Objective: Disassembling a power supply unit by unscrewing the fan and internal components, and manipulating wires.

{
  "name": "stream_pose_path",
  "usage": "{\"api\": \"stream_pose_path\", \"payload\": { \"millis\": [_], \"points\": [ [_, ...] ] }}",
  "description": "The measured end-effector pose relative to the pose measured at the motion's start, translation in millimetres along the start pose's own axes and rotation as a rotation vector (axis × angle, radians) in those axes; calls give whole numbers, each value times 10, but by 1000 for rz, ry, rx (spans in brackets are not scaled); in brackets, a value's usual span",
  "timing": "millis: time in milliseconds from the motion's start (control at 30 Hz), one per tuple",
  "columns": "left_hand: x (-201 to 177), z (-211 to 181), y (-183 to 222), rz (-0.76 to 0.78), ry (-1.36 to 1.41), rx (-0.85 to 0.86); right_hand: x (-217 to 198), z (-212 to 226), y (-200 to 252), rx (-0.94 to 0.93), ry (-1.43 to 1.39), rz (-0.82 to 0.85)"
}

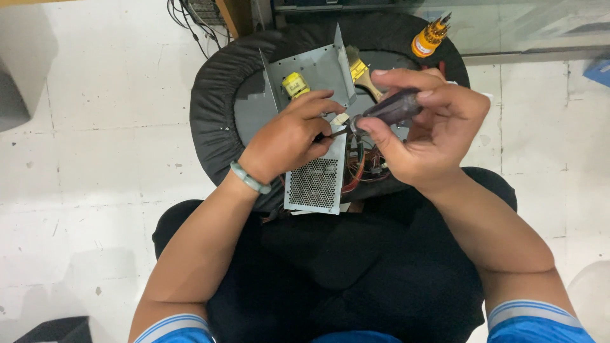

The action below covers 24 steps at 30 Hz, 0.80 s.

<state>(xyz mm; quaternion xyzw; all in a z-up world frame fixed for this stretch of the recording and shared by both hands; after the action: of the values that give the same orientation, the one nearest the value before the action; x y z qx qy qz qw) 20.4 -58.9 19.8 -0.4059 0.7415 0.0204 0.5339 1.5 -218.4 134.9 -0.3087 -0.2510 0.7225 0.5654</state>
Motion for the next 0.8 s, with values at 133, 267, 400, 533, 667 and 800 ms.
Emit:
{"api": "stream_pose_path", "payload": {
  "millis": [133, 267, 400, 533, 667, 800],
  "points": [
    [-5, 1, -7, 8, -10, 12, -53, -57, 38, 31, -114, 55],
    [-14, 18, -8, 21, -23, -20, -1, 29, 10, -47, 12, 115],
    [-17, 9, -14, 27, -31, -39, 3, -18, 60, 26, -65, 98],
    [-53, -38, -31, -20, -16, 9, -52, -41, 35, -61, 36, 124],
    [-78, -70, -38, -25, -32, 54, -88, -36, 82, -95, 219, 99],
    [-30, -46, -29, -41, -59, 69, 0, 15, 35, 13, 70, 100]
  ]
}}
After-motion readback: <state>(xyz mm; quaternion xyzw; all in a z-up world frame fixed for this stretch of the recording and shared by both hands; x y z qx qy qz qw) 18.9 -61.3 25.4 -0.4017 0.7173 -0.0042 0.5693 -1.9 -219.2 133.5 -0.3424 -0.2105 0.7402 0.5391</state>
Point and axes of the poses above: each hand's wrist, its own y-axis away from the middle knuckle, its own x-axis out of the palm, z = x × y, the point moved 6 cm from there along -y, towards the middle knuckle, and after that the axes turned 10 degrees about -y, right-handed, at the moved point
